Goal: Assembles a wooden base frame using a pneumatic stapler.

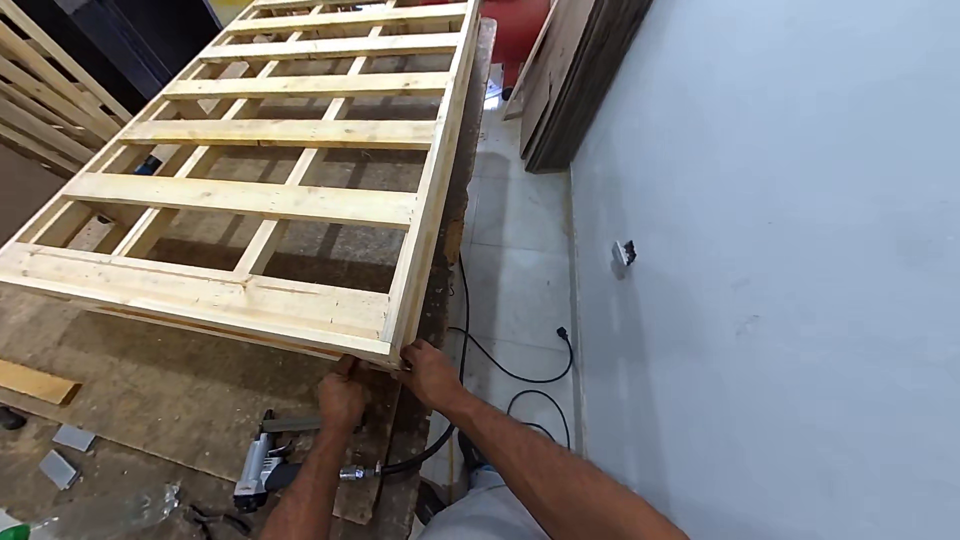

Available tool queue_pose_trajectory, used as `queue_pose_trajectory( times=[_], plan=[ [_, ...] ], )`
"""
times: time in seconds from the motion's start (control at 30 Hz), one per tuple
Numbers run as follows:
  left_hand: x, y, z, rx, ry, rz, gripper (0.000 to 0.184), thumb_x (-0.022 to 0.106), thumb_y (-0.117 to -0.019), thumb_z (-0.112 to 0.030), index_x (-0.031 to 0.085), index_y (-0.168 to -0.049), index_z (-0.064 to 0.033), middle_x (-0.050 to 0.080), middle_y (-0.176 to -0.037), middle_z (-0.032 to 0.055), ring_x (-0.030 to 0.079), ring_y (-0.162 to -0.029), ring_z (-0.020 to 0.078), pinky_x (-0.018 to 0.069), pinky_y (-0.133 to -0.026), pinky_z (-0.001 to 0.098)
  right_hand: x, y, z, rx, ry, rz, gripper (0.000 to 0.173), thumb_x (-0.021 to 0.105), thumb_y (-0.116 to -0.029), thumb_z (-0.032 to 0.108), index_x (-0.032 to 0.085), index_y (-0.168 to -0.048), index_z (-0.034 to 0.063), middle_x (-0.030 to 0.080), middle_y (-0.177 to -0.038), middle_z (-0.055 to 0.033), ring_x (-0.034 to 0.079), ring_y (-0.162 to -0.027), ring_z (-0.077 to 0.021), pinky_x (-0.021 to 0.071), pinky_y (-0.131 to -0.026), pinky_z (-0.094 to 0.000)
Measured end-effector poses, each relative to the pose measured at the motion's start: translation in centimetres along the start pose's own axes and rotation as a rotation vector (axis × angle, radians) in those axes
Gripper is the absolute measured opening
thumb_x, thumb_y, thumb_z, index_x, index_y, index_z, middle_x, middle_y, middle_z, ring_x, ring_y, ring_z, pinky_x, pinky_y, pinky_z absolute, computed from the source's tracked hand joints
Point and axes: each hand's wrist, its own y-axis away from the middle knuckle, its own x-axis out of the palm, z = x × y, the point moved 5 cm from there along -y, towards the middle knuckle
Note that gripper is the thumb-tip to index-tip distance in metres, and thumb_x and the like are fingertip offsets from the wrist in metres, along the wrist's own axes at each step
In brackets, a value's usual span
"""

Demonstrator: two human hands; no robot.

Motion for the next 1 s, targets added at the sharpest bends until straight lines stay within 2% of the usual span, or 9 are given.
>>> queue_pose_trajectory(
  times=[0.1,0.2,0.3,0.4,0.47,0.63,0.83,1.0],
  plan=[
    [0.0,0.0,0.0,-0.012,-0.02,0.005,0.022,0.063,-0.1032,-0.027,0.074,-0.116,-0.0123,0.075,-0.109,0.0099,0.071,-0.104,0.0257,0.0539,-0.096,0.0553,0.0,0.2,0.0,0.047,-0.024,-0.004,0.036,0.071,-0.0965,0.032,0.068,-0.124,0.0103,0.064,-0.125,-0.0126,0.066,-0.113,-0.0268,0.0549,-0.098,-0.046],
    [-0.1,0.0,-0.2,-0.018,-0.06,0.011,0.023,0.063,-0.1033,-0.028,0.074,-0.116,-0.0124,0.075,-0.109,0.0104,0.071,-0.104,0.0266,0.0533,-0.097,0.0561,-0.3,1.4,-0.5,0.184,-0.165,-0.03,0.039,0.074,-0.0934,0.035,0.065,-0.121,0.0082,0.069,-0.114,-0.0116,0.068,-0.105,-0.0261,0.0555,-0.094,-0.0476],
    [-0.1,0.0,-0.1,-0.013,-0.057,0.01,0.023,0.063,-0.1032,-0.028,0.073,-0.116,-0.0122,0.075,-0.108,0.0101,0.071,-0.104,0.0266,0.0537,-0.096,0.0558,-0.1,2.7,-0.3,0.241,-0.231,-0.041,0.033,0.068,-0.098,0.035,0.071,-0.121,0.0113,0.073,-0.114,-0.0085,0.069,-0.107,-0.0209,0.0549,-0.097,-0.0421],
    [0.0,0.1,0.0,-0.001,-0.02,0.001,0.021,0.063,-0.1031,-0.026,0.074,-0.116,-0.0131,0.075,-0.109,0.0083,0.071,-0.103,0.024,0.0545,-0.096,0.0535,0.2,3.4,0.5,0.248,-0.251,-0.057,0.03,0.062,-0.1013,0.031,0.072,-0.122,0.0115,0.073,-0.116,-0.0078,0.069,-0.11,-0.0191,0.0536,-0.1,-0.0395],
    [0.1,0.0,0.0,-0.002,-0.012,-0.011,0.021,0.063,-0.103,-0.026,0.074,-0.117,-0.0138,0.076,-0.109,0.007,0.072,-0.104,0.0226,0.0547,-0.096,0.0527,0.3,3.5,1.0,0.254,-0.217,-0.045,0.031,0.058,-0.1032,0.029,0.072,-0.123,0.0107,0.073,-0.117,-0.0094,0.069,-0.112,-0.0215,0.0529,-0.102,-0.0418],
    [0.0,0.2,-0.2,-0.01,-0.034,-0.015,0.021,0.063,-0.1033,-0.026,0.075,-0.115,-0.0134,0.076,-0.108,0.0081,0.072,-0.103,0.0243,0.0542,-0.096,0.0543,-0.3,3.3,2.3,0.324,-0.029,0.05,0.032,0.049,-0.1067,0.031,0.071,-0.12,0.012,0.072,-0.116,-0.0122,0.069,-0.112,-0.0274,0.0541,-0.097,-0.0493],
    [0.1,0.0,-0.1,0.0,-0.085,-0.032,0.021,0.063,-0.1031,-0.029,0.076,-0.109,-0.0133,0.076,-0.102,0.0092,0.072,-0.098,0.0268,0.0541,-0.091,0.057,-0.5,3.2,2.6,0.314,0.075,0.08,0.031,0.048,-0.1061,0.028,0.07,-0.118,0.011,0.072,-0.116,-0.014,0.069,-0.112,-0.0309,0.0546,-0.095,-0.0523],
    [0.0,0.0,-0.4,0.007,-0.142,-0.026,0.023,0.06,-0.1044,-0.029,0.076,-0.112,-0.0137,0.076,-0.103,0.0101,0.072,-0.1,0.0282,0.0541,-0.093,0.0578,-0.5,3.1,2.7,0.298,0.096,0.09,0.028,0.049,-0.1041,0.023,0.07,-0.119,0.0109,0.072,-0.116,-0.014,0.069,-0.112,-0.0317,0.0549,-0.093,-0.0536]
  ],
)
